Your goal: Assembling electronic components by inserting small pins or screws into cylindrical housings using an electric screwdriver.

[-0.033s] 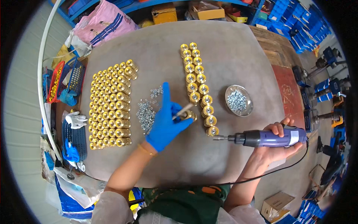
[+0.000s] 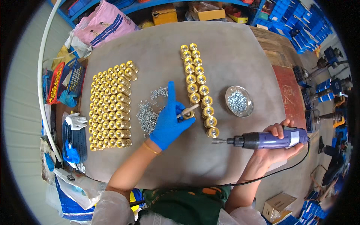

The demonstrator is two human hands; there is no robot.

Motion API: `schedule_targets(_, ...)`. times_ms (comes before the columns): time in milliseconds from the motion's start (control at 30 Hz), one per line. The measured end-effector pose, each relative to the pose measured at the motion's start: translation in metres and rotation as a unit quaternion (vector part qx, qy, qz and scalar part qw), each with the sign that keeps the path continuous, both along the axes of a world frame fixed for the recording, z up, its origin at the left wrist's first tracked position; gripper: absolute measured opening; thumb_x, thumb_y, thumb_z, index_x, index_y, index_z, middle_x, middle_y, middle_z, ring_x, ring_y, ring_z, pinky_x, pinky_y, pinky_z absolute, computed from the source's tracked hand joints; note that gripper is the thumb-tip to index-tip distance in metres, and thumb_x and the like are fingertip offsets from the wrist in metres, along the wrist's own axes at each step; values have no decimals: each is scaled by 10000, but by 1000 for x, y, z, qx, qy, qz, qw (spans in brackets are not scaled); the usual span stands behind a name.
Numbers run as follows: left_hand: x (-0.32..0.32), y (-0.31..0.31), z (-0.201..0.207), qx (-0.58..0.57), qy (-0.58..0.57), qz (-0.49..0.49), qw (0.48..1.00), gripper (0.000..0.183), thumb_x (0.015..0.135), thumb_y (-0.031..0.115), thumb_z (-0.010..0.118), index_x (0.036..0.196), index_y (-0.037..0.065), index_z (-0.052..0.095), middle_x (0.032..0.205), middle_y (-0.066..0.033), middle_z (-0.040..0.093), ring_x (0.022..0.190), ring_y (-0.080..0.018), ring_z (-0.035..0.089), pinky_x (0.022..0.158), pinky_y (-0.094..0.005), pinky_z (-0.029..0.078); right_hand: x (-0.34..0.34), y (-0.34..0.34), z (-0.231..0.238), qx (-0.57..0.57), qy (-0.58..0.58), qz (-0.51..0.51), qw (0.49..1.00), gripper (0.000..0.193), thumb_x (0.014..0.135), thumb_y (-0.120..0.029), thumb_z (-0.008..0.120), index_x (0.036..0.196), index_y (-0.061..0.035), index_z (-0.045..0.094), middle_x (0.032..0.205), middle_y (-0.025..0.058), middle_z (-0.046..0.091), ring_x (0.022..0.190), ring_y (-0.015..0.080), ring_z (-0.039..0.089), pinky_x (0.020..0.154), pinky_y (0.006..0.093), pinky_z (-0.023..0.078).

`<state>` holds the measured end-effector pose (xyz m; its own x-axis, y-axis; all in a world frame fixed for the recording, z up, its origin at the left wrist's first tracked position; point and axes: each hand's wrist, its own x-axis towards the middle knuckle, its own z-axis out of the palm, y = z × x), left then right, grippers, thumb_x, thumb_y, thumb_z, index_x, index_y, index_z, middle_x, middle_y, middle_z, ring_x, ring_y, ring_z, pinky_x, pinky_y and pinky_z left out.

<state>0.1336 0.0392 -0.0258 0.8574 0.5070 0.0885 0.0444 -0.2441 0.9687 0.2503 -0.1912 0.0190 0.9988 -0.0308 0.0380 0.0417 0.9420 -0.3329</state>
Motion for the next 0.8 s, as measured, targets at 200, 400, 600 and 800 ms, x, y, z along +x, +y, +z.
schedule_targets(200,30,1,-15,151,21,-53,987,908,674,67,685,1386,114,124,890,-108,525,738,-184,541,665,-298,462,-5,-1,-7,-30,5,16,999,573,768,-545,529,1019,-33,470,938,99,543,521,143,458,480,244,408)
schedule_targets(400,28,3,-3,277,55,-80,956,549,739,127,639,1251,157,443,800,-80,531,783,-203,537,668,-346,467,-5,5,-7,-45,2,29,999,574,765,-550,533,1016,-37,472,929,91,539,530,143,464,490,246,417)
schedule_targets(600,11,30,-1,-24,78,42,996,229,836,191,568,1036,86,605,819,-12,603,661,-66,518,556,-228,440,-7,8,-5,-31,1,46,998,561,771,-547,529,1008,-40,483,921,82,531,538,141,464,496,249,420)
schedule_targets(800,-21,72,-52,357,148,100,917,172,723,223,666,800,71,641,736,-92,582,645,-218,562,610,-328,453,-11,20,-4,-56,2,55,997,568,777,-550,520,1016,-36,480,916,81,528,543,140,462,495,257,417)
